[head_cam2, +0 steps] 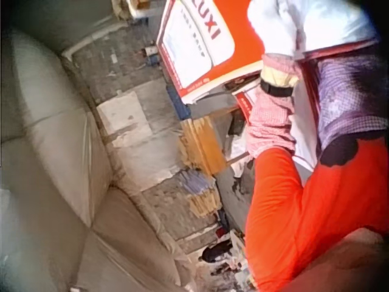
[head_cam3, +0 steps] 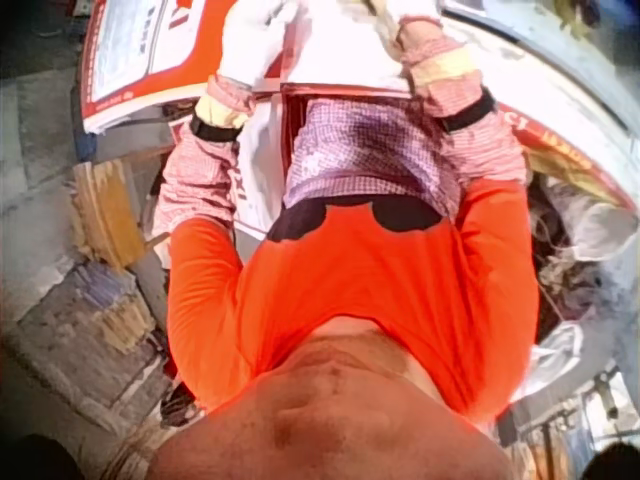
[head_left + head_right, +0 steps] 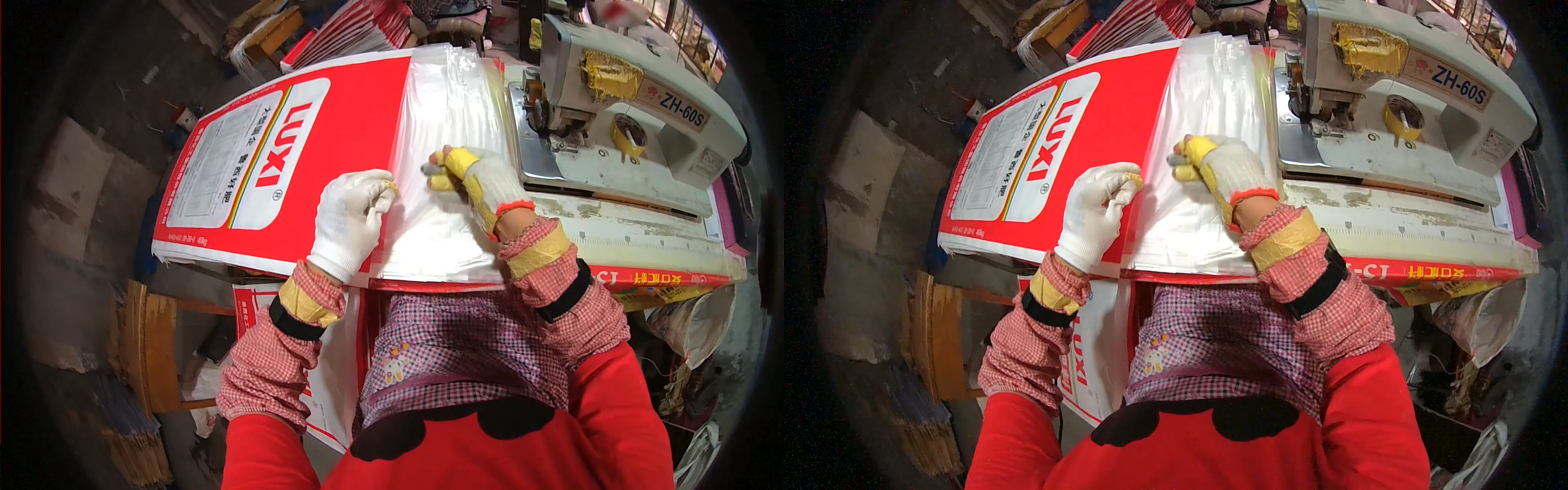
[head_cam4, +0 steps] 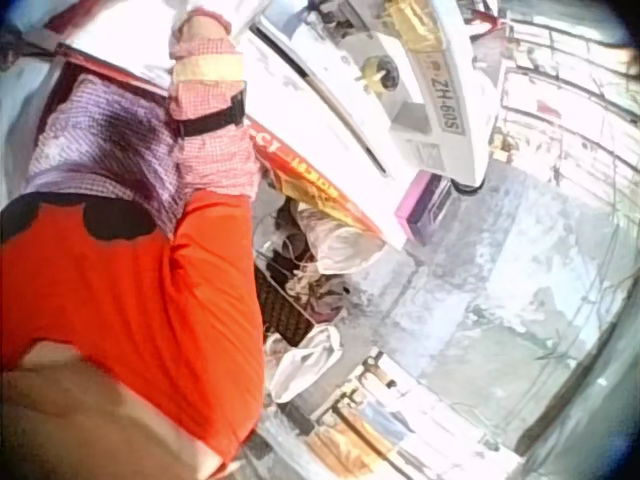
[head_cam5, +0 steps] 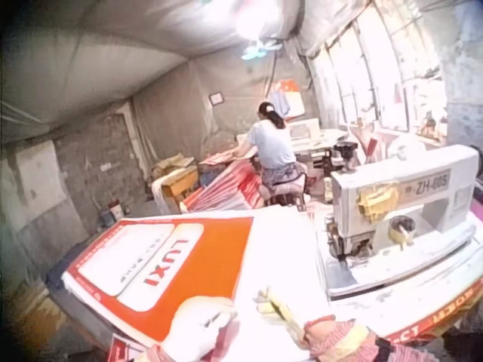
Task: Insert a plastic liner into a large woven fertilizer bag and sew the top edge using an industrial sewing machine.
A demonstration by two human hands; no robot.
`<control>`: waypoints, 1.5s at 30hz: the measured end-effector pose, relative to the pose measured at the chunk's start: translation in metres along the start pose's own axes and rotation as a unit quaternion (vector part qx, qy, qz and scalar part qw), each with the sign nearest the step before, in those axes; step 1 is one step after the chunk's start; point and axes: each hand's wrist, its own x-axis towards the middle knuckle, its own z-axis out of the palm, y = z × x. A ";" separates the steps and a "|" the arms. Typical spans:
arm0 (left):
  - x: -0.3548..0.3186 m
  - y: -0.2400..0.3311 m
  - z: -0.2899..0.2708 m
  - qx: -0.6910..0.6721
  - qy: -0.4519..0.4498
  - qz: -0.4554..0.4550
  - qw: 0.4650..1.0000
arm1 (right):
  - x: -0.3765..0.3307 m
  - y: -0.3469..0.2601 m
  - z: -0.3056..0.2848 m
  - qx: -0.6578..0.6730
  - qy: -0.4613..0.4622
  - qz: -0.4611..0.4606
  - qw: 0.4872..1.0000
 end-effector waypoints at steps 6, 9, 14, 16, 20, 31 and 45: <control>0.003 0.008 0.021 0.132 -0.107 -0.033 0.985 | 0.024 0.015 -0.014 0.099 0.009 -0.020 0.995; -0.002 -0.036 0.038 0.154 -0.068 -0.030 0.985 | 0.040 0.024 -0.009 0.024 0.002 0.066 0.998; 0.007 -0.048 0.013 -0.421 0.022 -0.272 0.865 | 0.050 0.020 -0.021 -0.141 -0.029 0.075 0.987; 0.008 -0.047 0.004 -0.434 0.025 -0.263 0.861 | 0.045 0.011 -0.012 -0.112 -0.049 0.076 0.990; 0.013 -0.038 0.000 -0.150 0.009 -0.105 0.983 | 0.040 -0.014 0.014 -0.024 -0.044 0.065 0.997; 0.014 -0.013 -0.036 -0.281 -0.208 -0.255 0.902 | 0.080 0.011 0.017 -0.325 -0.038 -0.083 0.941; 0.025 -0.100 -0.066 -0.514 0.080 -0.227 0.823 | 0.063 0.009 0.022 -0.722 0.106 -0.314 0.608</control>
